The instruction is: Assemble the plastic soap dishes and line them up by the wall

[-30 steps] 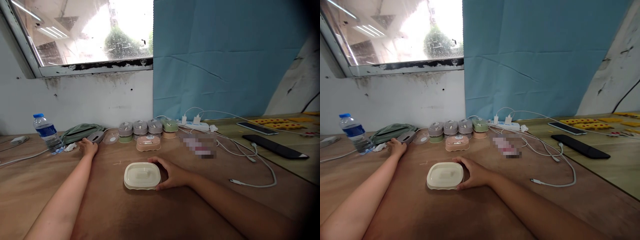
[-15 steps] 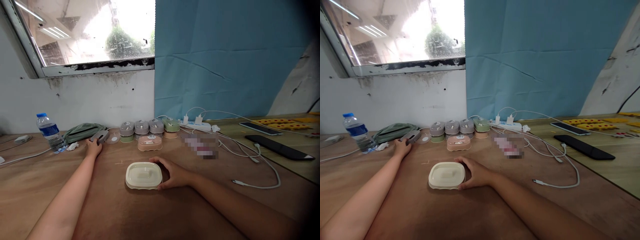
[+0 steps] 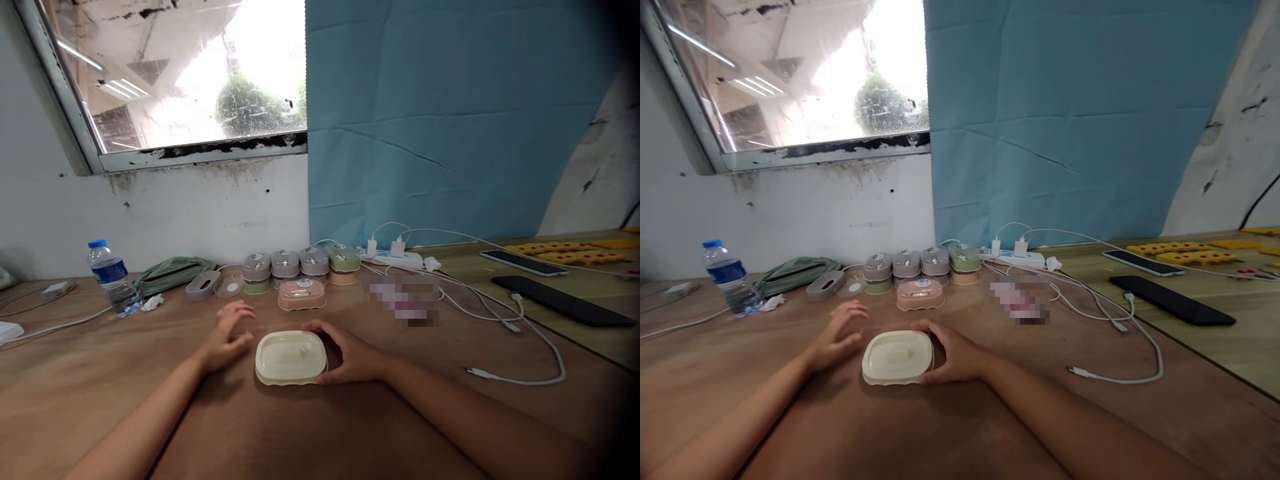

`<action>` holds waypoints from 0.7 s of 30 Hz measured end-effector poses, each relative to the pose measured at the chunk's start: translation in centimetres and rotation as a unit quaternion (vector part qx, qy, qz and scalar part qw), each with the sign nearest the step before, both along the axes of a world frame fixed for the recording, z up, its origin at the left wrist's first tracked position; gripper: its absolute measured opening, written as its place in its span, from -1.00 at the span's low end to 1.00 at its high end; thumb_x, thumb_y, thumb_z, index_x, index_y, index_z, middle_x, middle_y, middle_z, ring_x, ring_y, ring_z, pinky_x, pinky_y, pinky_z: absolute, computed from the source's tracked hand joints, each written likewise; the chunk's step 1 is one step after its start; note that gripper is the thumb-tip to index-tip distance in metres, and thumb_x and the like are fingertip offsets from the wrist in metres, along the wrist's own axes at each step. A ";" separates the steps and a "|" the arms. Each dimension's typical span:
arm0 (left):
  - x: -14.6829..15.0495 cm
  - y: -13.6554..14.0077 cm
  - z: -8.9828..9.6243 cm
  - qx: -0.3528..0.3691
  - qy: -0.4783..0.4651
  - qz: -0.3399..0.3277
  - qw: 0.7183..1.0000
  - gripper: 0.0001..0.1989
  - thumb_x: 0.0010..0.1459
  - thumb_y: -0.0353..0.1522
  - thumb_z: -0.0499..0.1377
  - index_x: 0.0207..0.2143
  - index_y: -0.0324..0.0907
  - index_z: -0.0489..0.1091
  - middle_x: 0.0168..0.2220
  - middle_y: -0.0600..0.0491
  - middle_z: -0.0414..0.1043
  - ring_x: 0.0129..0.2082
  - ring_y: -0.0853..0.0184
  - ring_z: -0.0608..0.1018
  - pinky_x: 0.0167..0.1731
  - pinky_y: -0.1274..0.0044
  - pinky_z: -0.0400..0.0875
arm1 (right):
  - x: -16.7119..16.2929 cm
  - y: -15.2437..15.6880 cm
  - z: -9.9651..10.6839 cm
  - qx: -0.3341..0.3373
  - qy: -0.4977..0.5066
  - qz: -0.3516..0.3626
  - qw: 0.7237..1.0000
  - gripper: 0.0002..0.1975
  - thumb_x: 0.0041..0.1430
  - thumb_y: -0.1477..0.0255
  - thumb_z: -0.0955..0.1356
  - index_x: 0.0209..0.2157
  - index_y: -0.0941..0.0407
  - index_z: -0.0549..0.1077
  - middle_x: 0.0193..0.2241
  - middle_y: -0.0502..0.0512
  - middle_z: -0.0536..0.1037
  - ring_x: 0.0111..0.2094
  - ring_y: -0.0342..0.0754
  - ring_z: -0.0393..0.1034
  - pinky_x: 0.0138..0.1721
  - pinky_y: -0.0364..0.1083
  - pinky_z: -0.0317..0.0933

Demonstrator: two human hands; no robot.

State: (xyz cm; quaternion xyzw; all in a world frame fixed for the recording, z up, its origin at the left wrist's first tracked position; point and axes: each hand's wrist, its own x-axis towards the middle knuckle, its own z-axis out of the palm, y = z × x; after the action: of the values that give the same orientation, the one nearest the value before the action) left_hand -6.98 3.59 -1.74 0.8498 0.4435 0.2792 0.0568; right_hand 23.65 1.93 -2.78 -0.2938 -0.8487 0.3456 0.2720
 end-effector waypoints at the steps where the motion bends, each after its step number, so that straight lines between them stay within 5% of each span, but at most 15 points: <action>1: 1.1 -1.3 0.1 -0.040 0.019 -0.067 0.997 -0.59 0.01 -0.17 0.06 -0.07 -0.11 0.24 0.04 -0.05 0.16 0.12 0.17 0.09 0.10 0.34 -0.07 | 0.0 0.0 0.0 0.004 0.006 0.005 1.000 -0.17 -0.27 0.30 0.48 0.06 0.09 0.10 0.04 0.17 0.21 0.05 0.10 0.10 0.07 0.08 0.04; 5: 4.2 -4.7 0.3 -0.129 0.024 -0.150 0.980 -0.20 -0.20 -0.12 0.25 0.09 -0.08 0.04 0.12 -0.08 0.04 0.10 0.09 0.10 0.07 0.29 -0.01 | -0.1 0.0 0.2 0.012 0.032 0.055 0.998 -0.20 -0.26 0.35 0.48 0.05 0.09 0.12 0.01 0.15 0.24 0.04 0.08 0.13 0.06 0.05 0.04; 10: 4.7 -4.1 0.3 -0.118 -0.003 -0.107 0.987 -0.29 -0.26 -0.14 0.27 -0.01 -0.08 0.17 0.03 -0.06 0.14 0.01 0.12 0.22 0.00 0.35 0.12 | -0.1 0.1 0.1 0.012 0.032 0.033 0.999 -0.22 -0.16 0.39 0.43 0.10 0.06 0.04 0.10 0.16 0.14 0.11 0.08 0.02 0.11 0.08 -0.05; 12: 3.6 -3.1 0.2 -0.093 -0.019 -0.015 0.995 -0.35 -0.21 -0.12 0.22 -0.03 -0.10 0.18 0.00 -0.07 0.17 -0.01 0.12 0.24 -0.01 0.33 0.11 | 0.0 0.2 0.0 0.007 0.036 0.003 0.999 -0.23 -0.13 0.36 0.43 0.11 0.06 0.03 0.13 0.17 0.10 0.13 0.09 -0.02 0.13 0.11 -0.09; 14: 1.9 -1.9 0.2 -0.076 -0.026 0.151 0.985 -0.40 -0.18 -0.07 0.16 -0.08 -0.14 0.20 -0.03 -0.10 0.20 -0.03 0.08 0.26 -0.03 0.29 0.10 | 0.0 0.4 -0.1 -0.007 0.035 -0.017 0.999 -0.26 -0.11 0.32 0.42 0.09 0.05 0.06 0.11 0.16 0.12 0.13 0.09 -0.01 0.12 0.12 -0.08; 17: -1.6 -0.1 0.2 -0.061 -0.004 0.401 0.914 -0.35 -0.21 0.00 0.12 -0.10 -0.19 0.21 -0.06 -0.18 0.23 -0.04 -0.03 0.26 -0.07 0.24 0.08 | 0.1 0.5 -0.3 -0.022 0.034 -0.027 0.999 -0.34 -0.09 0.31 0.41 0.06 0.04 0.12 0.08 0.13 0.19 0.11 0.08 0.04 0.12 0.11 -0.05; 21: -5.9 1.3 0.3 -0.061 0.043 0.530 0.844 -0.29 -0.21 0.05 0.06 -0.09 -0.25 0.19 -0.09 -0.27 0.24 -0.04 -0.09 0.27 -0.10 0.25 0.08 | 0.0 0.5 -0.3 -0.026 0.036 -0.027 0.999 -0.37 -0.08 0.34 0.41 0.03 0.06 0.14 0.06 0.14 0.22 0.10 0.07 0.07 0.11 0.10 -0.03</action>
State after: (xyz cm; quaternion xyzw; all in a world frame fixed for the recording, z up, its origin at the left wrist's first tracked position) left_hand -12.92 4.90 -1.47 0.4910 0.8447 0.2022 -0.0677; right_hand 23.69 2.47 -3.08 -0.3106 -0.8208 0.3709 0.3037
